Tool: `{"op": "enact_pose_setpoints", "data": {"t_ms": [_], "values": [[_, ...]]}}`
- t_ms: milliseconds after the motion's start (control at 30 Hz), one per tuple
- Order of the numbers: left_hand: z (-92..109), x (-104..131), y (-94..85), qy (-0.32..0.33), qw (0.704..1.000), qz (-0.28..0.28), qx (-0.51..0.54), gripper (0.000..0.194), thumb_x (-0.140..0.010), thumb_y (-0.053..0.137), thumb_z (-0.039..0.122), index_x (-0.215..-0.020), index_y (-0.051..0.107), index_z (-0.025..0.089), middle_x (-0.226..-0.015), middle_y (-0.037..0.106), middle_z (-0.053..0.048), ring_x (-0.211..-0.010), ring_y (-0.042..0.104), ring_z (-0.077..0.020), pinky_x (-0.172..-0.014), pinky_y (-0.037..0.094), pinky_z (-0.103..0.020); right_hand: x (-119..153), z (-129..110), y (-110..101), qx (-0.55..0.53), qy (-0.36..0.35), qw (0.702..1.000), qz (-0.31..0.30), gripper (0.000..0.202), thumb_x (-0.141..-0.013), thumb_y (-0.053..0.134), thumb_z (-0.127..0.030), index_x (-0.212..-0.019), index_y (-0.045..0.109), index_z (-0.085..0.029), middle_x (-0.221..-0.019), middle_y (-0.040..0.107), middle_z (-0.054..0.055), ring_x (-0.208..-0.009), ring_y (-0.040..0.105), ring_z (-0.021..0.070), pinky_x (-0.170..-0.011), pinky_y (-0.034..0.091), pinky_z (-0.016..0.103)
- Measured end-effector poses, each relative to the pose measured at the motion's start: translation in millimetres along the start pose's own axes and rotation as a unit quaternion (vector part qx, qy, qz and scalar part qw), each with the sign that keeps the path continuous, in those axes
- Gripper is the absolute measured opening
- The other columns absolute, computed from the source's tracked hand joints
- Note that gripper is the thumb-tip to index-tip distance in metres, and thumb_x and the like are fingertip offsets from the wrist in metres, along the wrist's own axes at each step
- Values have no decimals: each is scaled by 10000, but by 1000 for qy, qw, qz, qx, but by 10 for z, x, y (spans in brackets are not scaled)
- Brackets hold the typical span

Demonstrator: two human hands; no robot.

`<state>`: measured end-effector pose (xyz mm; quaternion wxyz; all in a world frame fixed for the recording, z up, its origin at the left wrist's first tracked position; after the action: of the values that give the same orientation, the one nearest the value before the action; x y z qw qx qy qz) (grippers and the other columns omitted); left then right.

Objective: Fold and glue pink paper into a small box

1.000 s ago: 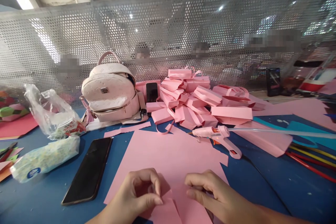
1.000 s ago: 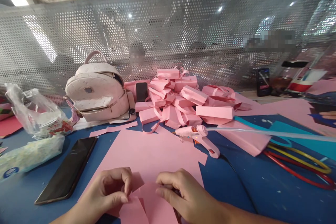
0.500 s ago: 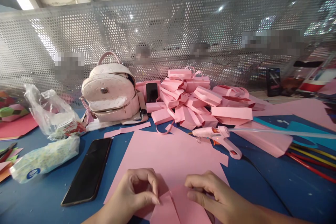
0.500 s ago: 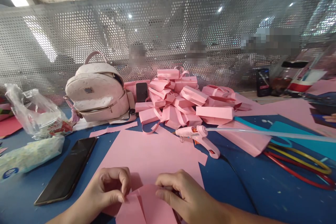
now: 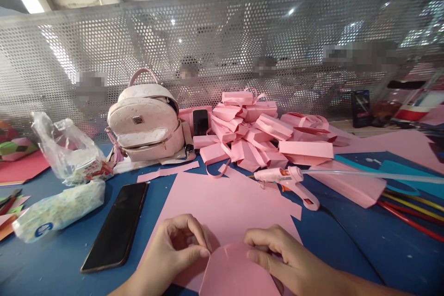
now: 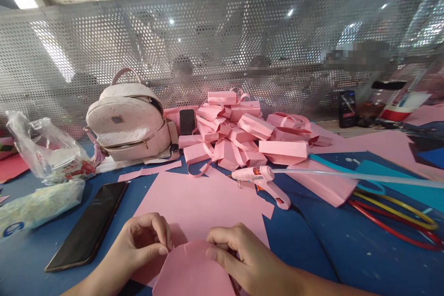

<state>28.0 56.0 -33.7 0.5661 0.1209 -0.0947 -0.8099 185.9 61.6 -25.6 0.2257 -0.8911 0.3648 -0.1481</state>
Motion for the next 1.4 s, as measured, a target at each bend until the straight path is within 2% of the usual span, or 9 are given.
{"op": "enact_pose_setpoints", "data": {"t_ms": [167, 433, 633, 833, 1000, 1200, 1333, 1400], "values": [[-19, 12, -29, -19, 999, 16, -19, 269, -738, 875, 299, -753, 664, 133, -735, 716, -39, -691, 626, -122, -647, 457, -208, 7, -15, 0, 9, -2, 1000, -1, 428, -997, 482, -403, -655, 328, -195, -609, 284, -69, -585, 286, 99, -548, 226, 258], [2, 32, -66, -14, 996, 31, -83, 312, -736, 865, 369, -747, 651, 141, -711, 674, -28, -658, 561, -122, -623, 401, -226, 20, -15, 3, 26, -2, 1000, -1, 419, -998, 468, -409, -661, 346, -193, -621, 298, -64, -595, 308, 103, -555, 227, 264], [42, 20, -73, 8, 995, 36, -89, 312, -707, 886, 374, -685, 677, 143, -673, 642, -16, -647, 549, -127, -620, 397, -234, 22, -30, -15, 29, 5, 1000, 7, 390, -987, 461, -382, -665, 343, -196, -635, 307, -56, -626, 322, 117, -573, 245, 262], [106, 34, 50, 19, 995, 5, -102, 166, -719, 887, 318, -807, 820, 194, -774, 681, -53, -715, 603, -149, -665, 447, -237, 27, -16, 4, 11, 2, 1000, -1, 415, -994, 478, -404, -661, 344, -195, -628, 290, -62, -604, 298, 108, -558, 238, 258], [106, 32, 82, 11, 990, -11, -140, 162, -756, 856, 351, -860, 842, 228, -830, 690, -77, -727, 588, -157, -671, 449, -246, 23, -13, -21, 3, -6, 1000, 16, 438, -997, 476, -449, -662, 354, -195, -631, 302, -59, -608, 310, 109, -552, 251, 249], [42, 34, 138, 8, 988, -59, -140, 262, -728, 882, 322, -969, 823, 238, -952, 687, -97, -800, 562, -175, -700, 414, -264, 12, -21, -41, -12, -5, 1000, 28, 477, -991, 470, -527, -659, 390, -193, -639, 320, -54, -618, 318, 114, -554, 259, 248], [-13, 59, 129, -2, 987, -58, -148, 453, -688, 909, 337, -1112, 775, 250, -983, 666, -98, -828, 549, -185, -707, 396, -273, 10, -12, -16, -26, 5, 1000, 12, 485, -984, 469, -563, -676, 406, -193, -645, 330, -55, -625, 325, 115, -562, 255, 253], [-10, 61, 127, -3, 988, -56, -145, 435, -697, 904, 330, -1104, 773, 249, -985, 663, -95, -832, 548, -185, -716, 396, -275, 7, -13, -20, -29, 7, 999, 12, 483, -987, 470, -554, -675, 394, -194, -645, 322, -56, -625, 320, 114, -563, 249, 254]]}}
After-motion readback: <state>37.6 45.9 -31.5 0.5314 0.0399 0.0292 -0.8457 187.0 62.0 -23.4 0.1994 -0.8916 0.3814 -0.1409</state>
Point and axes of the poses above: each hand's wrist, its own x-axis away from the middle knuckle, its own y-axis out of the palm, z = x × y, the point moved 9 cm from there along -x, towards the middle knuckle
